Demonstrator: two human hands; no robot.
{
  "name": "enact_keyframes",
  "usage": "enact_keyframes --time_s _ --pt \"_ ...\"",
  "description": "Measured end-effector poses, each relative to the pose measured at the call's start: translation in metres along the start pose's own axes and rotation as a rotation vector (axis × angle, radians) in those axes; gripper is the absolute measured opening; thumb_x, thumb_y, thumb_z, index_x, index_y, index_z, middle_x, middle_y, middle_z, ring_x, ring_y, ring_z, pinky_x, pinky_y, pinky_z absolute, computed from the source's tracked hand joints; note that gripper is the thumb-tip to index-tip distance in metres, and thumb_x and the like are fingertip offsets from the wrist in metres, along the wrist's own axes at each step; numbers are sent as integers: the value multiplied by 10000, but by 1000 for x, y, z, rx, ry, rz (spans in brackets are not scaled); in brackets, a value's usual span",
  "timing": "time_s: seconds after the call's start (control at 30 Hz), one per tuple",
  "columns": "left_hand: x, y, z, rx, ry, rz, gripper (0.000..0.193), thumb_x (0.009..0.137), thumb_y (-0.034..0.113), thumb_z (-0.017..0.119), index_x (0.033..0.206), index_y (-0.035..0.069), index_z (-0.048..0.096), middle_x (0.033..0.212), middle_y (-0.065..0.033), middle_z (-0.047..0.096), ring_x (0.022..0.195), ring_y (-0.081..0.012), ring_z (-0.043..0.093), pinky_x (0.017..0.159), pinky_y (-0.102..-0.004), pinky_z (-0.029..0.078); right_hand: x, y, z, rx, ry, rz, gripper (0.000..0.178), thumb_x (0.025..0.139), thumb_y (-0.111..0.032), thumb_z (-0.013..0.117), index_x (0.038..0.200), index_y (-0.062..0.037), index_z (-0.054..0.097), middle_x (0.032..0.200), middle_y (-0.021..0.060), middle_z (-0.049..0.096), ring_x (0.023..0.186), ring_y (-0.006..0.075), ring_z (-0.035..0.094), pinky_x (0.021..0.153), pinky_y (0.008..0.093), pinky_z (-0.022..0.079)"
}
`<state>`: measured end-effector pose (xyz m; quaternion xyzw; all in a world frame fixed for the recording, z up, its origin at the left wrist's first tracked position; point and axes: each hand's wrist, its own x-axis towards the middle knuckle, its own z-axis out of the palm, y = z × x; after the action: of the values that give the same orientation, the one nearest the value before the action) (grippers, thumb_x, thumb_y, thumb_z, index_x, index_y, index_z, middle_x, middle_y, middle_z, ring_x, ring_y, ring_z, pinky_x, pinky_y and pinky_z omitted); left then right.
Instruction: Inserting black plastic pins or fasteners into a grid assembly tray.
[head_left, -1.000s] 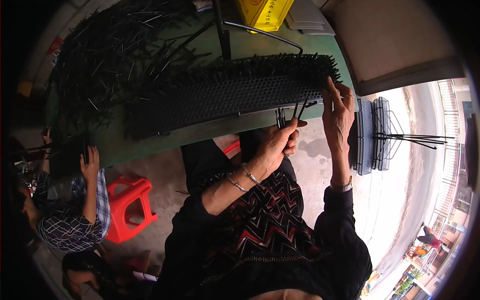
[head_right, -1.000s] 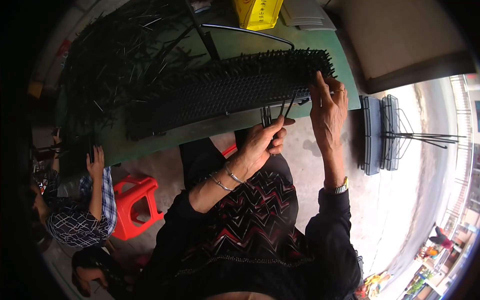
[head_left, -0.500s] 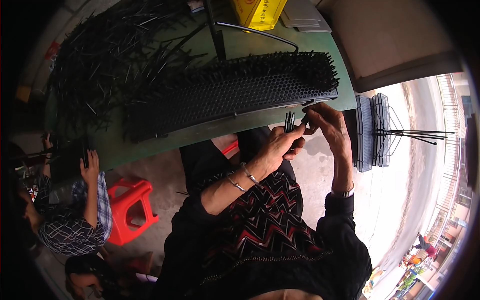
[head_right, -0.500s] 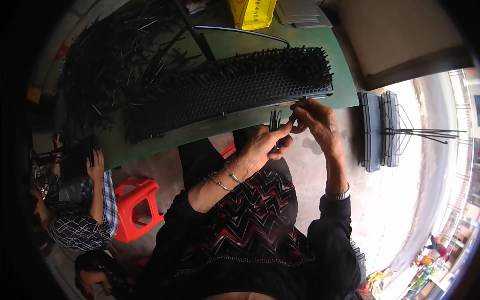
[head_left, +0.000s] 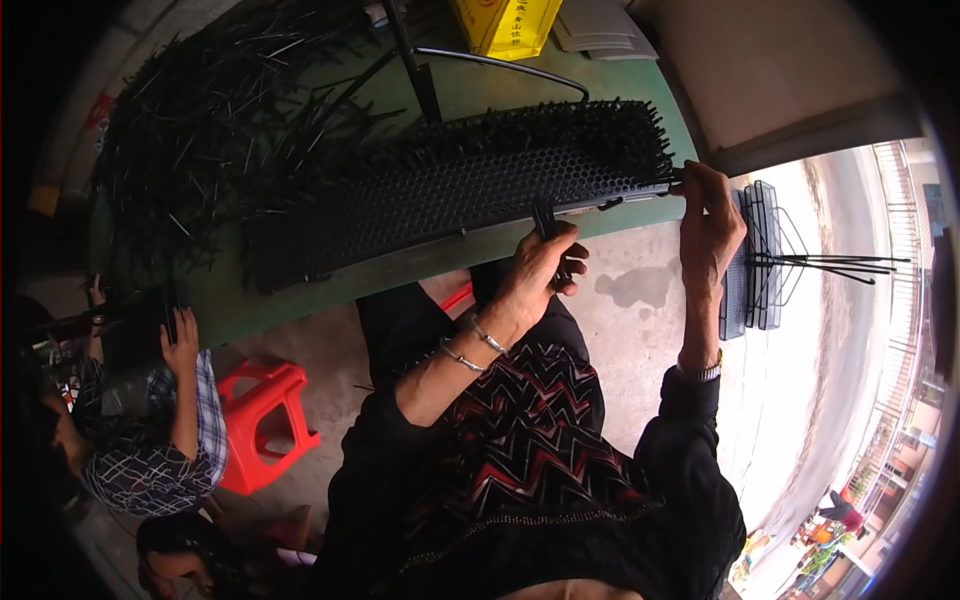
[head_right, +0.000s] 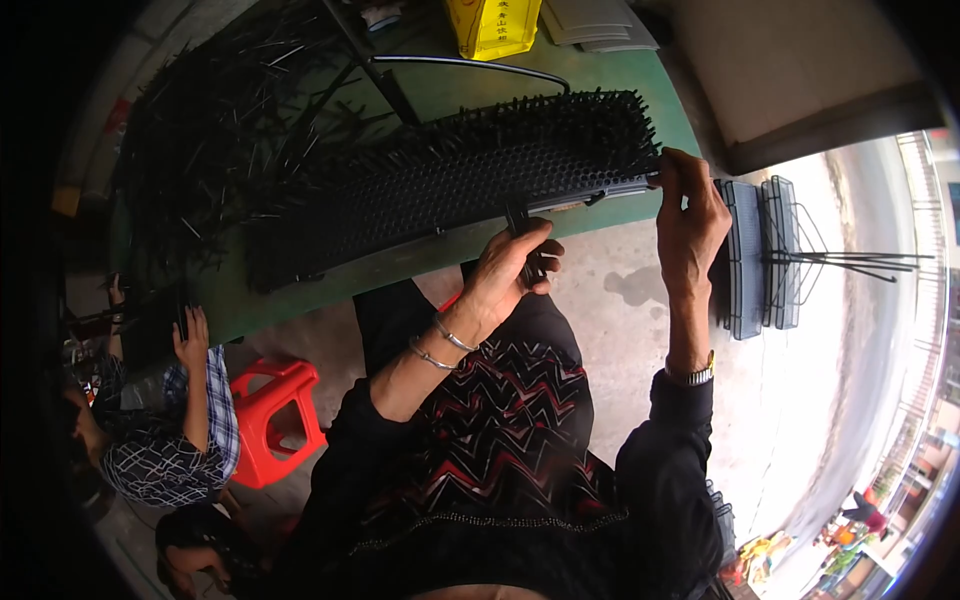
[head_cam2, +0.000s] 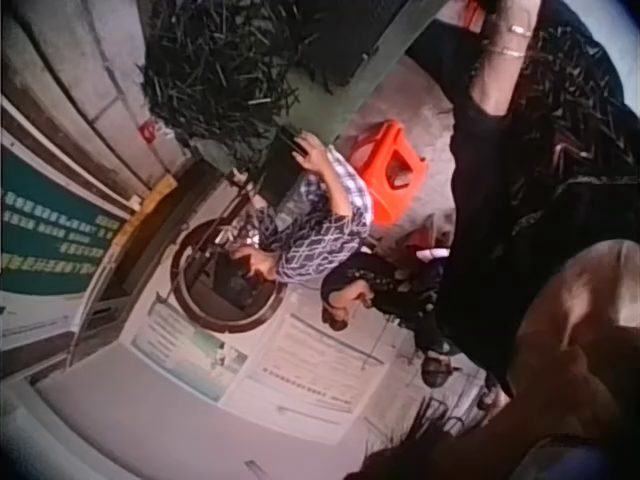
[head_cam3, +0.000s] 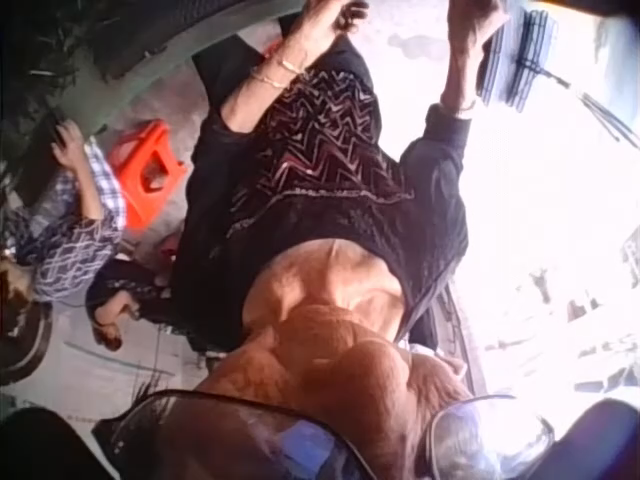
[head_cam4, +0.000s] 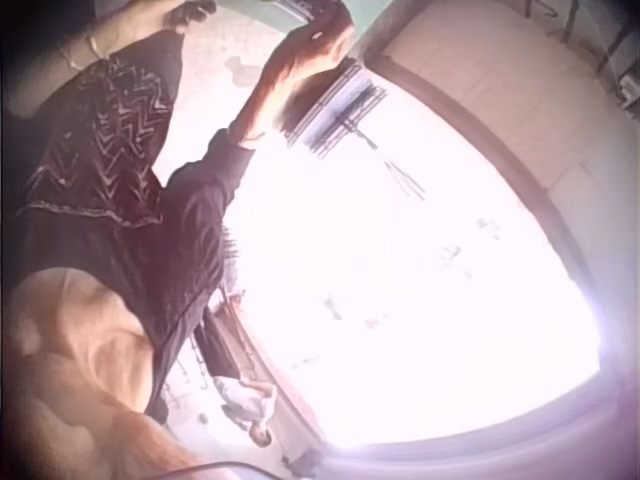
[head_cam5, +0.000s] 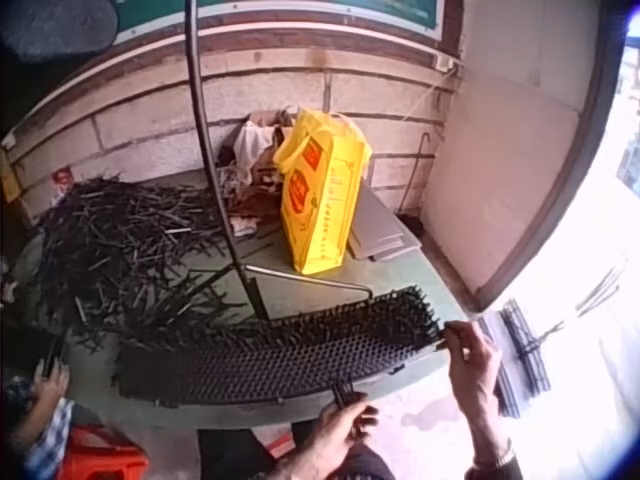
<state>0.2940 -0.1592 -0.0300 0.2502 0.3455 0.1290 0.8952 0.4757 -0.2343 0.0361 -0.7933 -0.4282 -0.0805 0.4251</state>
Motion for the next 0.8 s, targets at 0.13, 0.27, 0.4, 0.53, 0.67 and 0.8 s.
enact_keyframes --time_s 0.13,0.27,0.4,0.53,0.67,0.8 --pt "-5 0 0 -64 23 4 208 958 255 577 1066 78 562 788 -52 584 627 -109 514 512 -253 426 4 12 10 26 -19 -48 130 927 -73 602 1038 -54 666 875 56 710 788 112 689 713 249 523" --pt "-6 4 -3 -99 -68 34 228 975 279 550 1065 70 564 800 -56 583 662 -104 519 555 -254 445 4 20 15 7 -94 -67 161 906 -56 618 1059 -63 669 896 75 706 773 133 690 716 270 523" --pt "-5 1 -3 -124 -26 50 256 980 308 542 1064 68 571 820 -60 583 677 -92 501 554 -239 427 6 20 16 -7 -183 -131 194 882 -37 636 1061 -88 691 917 55 663 818 137 647 745 261 513" --pt "-5 -2 -8 -137 -47 71 253 985 310 534 1068 75 577 865 -87 613 652 -71 441 536 -206 367 11 20 15 -48 -215 -192 204 868 -41 655 1045 -124 714 944 31 599 852 148 600 757 259 505" --pt "-10 2 2 -98 -75 87 273 998 336 498 1068 79 558 871 -117 654 593 -43 388 480 -180 307 8 27 15 40 -281 -241 219 865 -51 662 1057 -141 717 974 30 591 861 152 608 738 278 506" --pt "-14 2 3 -94 -110 81 255 999 321 503 1059 81 565 894 -108 634 608 -44 370 504 -177 310 4 26 15 -109 -183 -177 238 880 -73 654 1088 -171 716 997 32 580 880 157 609 736 294 512"
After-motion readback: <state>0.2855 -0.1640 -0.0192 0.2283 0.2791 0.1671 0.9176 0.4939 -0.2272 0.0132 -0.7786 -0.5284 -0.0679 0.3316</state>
